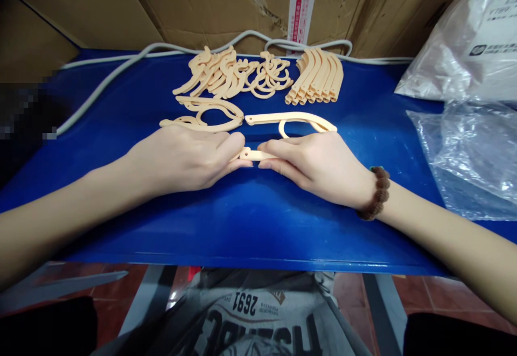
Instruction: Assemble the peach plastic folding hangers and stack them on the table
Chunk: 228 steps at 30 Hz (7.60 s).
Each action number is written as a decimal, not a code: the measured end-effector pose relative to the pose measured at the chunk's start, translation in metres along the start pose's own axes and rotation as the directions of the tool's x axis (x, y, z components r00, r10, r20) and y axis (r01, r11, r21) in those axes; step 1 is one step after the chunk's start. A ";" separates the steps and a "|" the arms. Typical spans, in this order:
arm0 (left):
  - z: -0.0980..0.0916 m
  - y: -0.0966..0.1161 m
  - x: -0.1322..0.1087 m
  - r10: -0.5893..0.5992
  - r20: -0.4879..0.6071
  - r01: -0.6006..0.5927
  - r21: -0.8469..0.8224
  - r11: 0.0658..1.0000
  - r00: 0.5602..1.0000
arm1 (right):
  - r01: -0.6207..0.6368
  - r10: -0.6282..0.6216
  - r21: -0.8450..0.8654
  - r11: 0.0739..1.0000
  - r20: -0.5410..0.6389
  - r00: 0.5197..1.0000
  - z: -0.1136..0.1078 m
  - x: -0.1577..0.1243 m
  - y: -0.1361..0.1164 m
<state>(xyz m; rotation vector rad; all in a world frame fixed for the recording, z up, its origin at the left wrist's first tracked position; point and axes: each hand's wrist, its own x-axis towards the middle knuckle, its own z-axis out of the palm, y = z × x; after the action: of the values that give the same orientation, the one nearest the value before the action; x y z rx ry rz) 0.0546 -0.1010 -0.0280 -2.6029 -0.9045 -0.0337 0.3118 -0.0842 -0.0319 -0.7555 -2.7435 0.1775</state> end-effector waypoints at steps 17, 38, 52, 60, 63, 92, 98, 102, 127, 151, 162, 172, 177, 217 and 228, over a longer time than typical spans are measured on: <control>0.002 0.001 -0.006 0.127 -0.258 -0.095 0.132 0.987 0.958 | -0.006 -0.012 0.192 0.981 0.093 0.996 -0.007 0.003 0.003; 0.018 -0.001 -0.005 0.013 -0.433 -0.007 0.015 1.000 0.901 | 0.081 -0.111 -0.316 0.945 -0.077 0.991 0.002 -0.004 0.000; 0.016 -0.002 -0.005 0.033 -0.437 -0.028 0.018 0.999 0.899 | 0.062 -0.078 -0.221 0.973 -0.064 0.995 -0.001 -0.001 0.004; 0.017 -0.004 -0.004 0.072 -0.462 -0.064 0.032 0.997 0.884 | 0.082 -0.097 -0.212 0.974 -0.059 0.994 0.002 -0.002 0.004; 0.019 -0.007 -0.005 0.101 -0.449 -0.101 0.024 0.995 0.888 | 0.095 -0.106 -0.204 0.974 -0.047 0.993 0.002 -0.002 0.006; 0.008 -0.001 -0.006 -0.192 -0.315 0.186 -0.049 0.981 0.930 | -0.182 0.073 -0.255 0.950 -0.386 0.919 -0.016 0.004 0.008; 0.007 -0.003 -0.006 -0.165 -0.319 0.154 -0.058 0.986 0.933 | -0.233 0.128 -0.206 0.950 -0.423 0.897 -0.017 0.004 0.018; 0.006 -0.002 -0.006 -0.131 -0.376 0.119 -0.054 0.991 0.917 | -0.276 0.214 -0.165 0.947 -0.318 0.924 -0.016 0.005 0.024; 0.003 -0.010 -0.003 0.123 -0.321 -0.233 -0.334 0.913 0.939 | -0.287 0.236 -0.357 0.889 -0.181 0.955 -0.010 0.000 0.026; 0.018 -0.016 -0.003 0.143 -0.295 -0.186 -0.122 0.975 0.945 | -0.302 0.283 -0.419 0.856 -0.108 0.953 -0.010 -0.001 0.025; 0.015 -0.014 -0.005 0.127 -0.327 -0.166 -0.093 0.982 0.936 | -0.337 0.384 -0.396 0.854 0.043 0.922 -0.014 0.004 0.016; 0.014 -0.013 -0.007 0.082 -0.349 -0.138 -0.137 0.981 0.933 | -0.198 0.246 -0.376 0.905 0.086 0.965 -0.015 0.000 0.020; 0.015 -0.014 -0.010 0.073 -0.362 -0.134 -0.145 0.980 0.929 | -0.175 0.249 -0.379 0.909 0.154 0.956 -0.017 0.002 0.018; 0.020 -0.010 -0.003 -0.049 -0.302 -0.022 -0.227 0.974 0.952 | 0.190 -0.181 -0.098 0.977 0.093 0.979 0.001 0.001 -0.011; 0.023 -0.013 -0.004 -0.026 -0.295 -0.058 -0.274 0.960 0.955 | 0.120 -0.113 -0.290 0.949 0.042 0.993 -0.003 -0.001 -0.001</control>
<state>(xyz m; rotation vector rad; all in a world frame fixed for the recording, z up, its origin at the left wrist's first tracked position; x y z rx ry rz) 0.0415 -0.0860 -0.0456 -2.7567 -0.8177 -0.5724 0.3135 -0.0853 -0.0296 -0.6613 -2.8635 -0.2518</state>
